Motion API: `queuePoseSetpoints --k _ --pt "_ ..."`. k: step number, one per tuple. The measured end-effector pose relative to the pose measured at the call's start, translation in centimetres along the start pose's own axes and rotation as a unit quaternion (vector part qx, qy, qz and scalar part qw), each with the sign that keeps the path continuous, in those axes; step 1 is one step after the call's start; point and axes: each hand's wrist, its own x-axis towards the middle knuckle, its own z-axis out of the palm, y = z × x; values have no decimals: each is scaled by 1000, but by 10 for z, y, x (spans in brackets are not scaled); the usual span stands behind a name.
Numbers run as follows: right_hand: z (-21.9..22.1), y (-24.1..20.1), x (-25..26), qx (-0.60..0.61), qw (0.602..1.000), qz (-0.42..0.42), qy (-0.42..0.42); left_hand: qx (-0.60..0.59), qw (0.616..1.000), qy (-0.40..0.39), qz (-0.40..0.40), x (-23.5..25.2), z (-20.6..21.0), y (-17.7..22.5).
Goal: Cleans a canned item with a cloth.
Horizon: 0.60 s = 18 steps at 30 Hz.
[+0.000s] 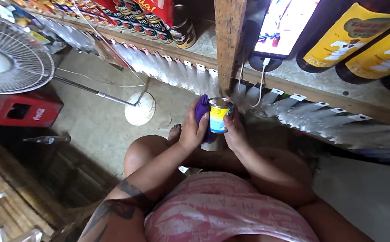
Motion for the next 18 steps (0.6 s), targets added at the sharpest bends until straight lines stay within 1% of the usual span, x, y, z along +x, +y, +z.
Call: queuePoseSetpoints --k 6,13,18 --pt "1 -1 -2 18 1000 20 -2 -39 999 -15 -8 1 -3 2" --pt "-2 -2 0 42 997 72 5 -68 997 -27 -3 3 -3 2" --pt "0 -1 1 43 998 52 15 -81 996 -21 17 2 -1 1"
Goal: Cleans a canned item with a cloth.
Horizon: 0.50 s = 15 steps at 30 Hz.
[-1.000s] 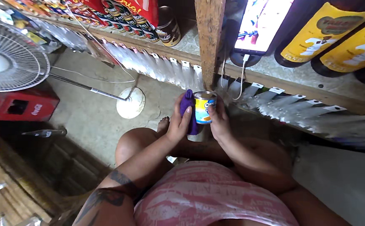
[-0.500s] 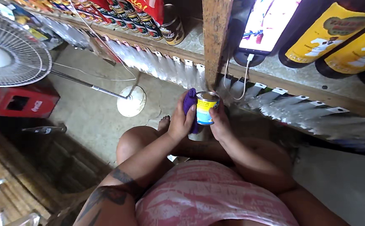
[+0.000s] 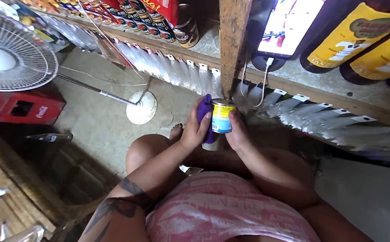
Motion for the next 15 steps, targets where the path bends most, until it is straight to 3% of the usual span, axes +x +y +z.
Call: queuePoseSetpoints --k 9,15 --pt "-4 -1 2 -5 999 -43 12 -12 999 32 -13 1 0 0" --pt "2 -5 0 15 1000 -2 -3 -64 997 19 -32 2 2 -1"
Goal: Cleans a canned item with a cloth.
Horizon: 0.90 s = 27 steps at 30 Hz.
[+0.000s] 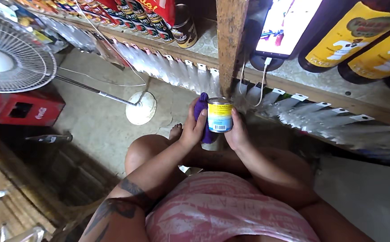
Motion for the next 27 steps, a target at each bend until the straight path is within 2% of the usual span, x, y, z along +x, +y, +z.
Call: queuePoseSetpoints --k 6,12,18,23,27 --pt "-1 4 0 -17 1000 -1 -8 1 1000 -7 -6 -2 0 -2" --pt "-4 3 2 -9 1000 -18 24 -13 1000 -7 7 -3 1 -4" --pt "-2 0 -1 -3 999 -34 -2 -53 999 -9 1 -6 1 -5" --pt "2 -2 -1 -8 1000 -3 -7 -47 999 -4 -5 -3 0 -6" --pt "1 -1 -1 -48 999 -10 12 -32 999 -3 -16 -4 1 -5"
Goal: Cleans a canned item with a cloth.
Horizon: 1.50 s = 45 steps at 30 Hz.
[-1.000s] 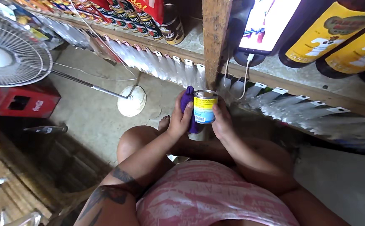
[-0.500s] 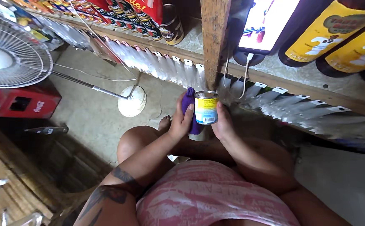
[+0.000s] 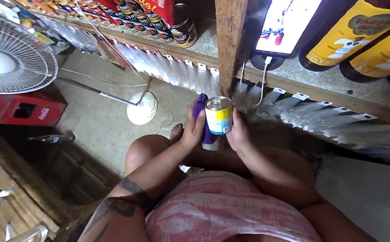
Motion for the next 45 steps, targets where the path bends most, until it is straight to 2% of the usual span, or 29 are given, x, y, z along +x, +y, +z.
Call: queuePoseSetpoints --k 8,17,21,26,33,45 --pt "-1 2 3 -41 997 -39 44 2 1000 -3 2 2 2 2" --pt "0 2 1 -57 997 -29 38 -17 999 -7 -43 1 1 2" --pt "3 1 1 -57 997 6 52 -16 996 -2 -84 3 2 6" --pt "2 2 -5 -65 998 14 -3 -17 993 4 -120 6 2 10" --pt "5 -5 -9 -58 998 5 1 -21 998 -1 -59 4 2 9" --pt "2 -3 -8 -27 999 -33 -21 -22 999 4 -33 3 0 5"
